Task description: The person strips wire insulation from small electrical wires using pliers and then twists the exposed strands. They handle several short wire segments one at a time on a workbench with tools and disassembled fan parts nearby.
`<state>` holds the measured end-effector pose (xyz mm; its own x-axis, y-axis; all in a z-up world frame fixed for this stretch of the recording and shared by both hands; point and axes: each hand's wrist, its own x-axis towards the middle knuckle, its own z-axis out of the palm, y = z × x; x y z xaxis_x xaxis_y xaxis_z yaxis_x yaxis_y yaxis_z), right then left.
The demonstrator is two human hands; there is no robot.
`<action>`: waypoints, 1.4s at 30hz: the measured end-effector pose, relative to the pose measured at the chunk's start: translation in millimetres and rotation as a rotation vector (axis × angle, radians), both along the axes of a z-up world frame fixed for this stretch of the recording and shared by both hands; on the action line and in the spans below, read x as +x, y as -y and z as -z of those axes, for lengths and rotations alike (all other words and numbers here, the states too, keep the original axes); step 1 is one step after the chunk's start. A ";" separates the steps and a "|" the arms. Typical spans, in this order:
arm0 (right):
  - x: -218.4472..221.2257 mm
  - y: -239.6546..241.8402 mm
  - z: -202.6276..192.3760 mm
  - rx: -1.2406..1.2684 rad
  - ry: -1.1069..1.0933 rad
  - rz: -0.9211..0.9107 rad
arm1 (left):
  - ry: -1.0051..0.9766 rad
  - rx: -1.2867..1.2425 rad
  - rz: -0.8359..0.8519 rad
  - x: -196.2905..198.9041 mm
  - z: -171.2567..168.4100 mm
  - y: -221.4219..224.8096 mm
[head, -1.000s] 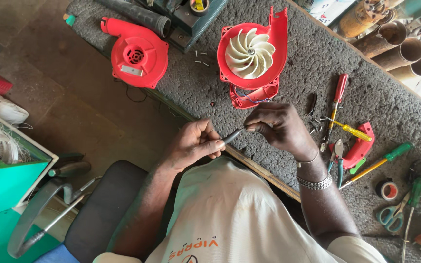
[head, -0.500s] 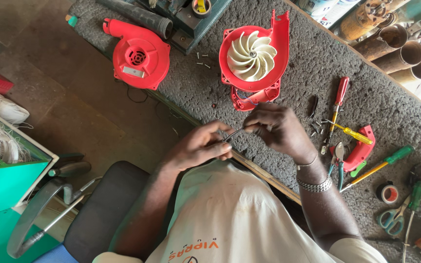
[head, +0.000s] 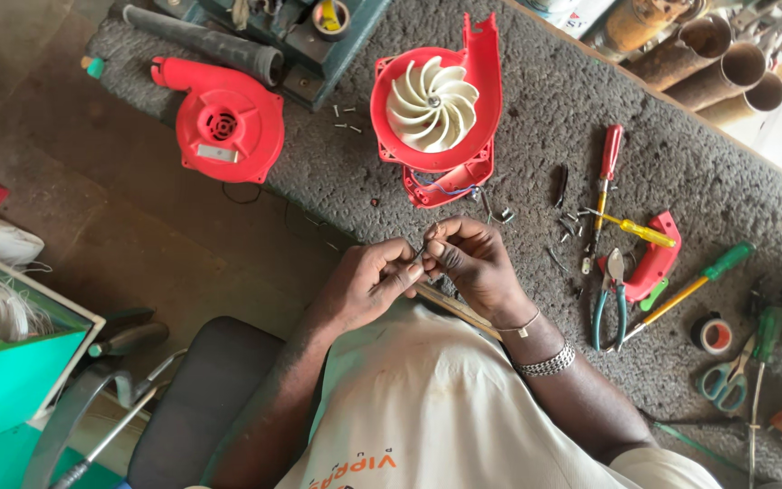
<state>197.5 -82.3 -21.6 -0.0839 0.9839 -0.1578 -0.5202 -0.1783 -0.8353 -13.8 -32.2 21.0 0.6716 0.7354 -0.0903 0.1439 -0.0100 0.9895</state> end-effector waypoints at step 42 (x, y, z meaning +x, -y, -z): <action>11.1 -1.3 -17.1 0.419 0.805 -0.066 | 0.044 -0.191 -0.017 12.3 20.2 -32.3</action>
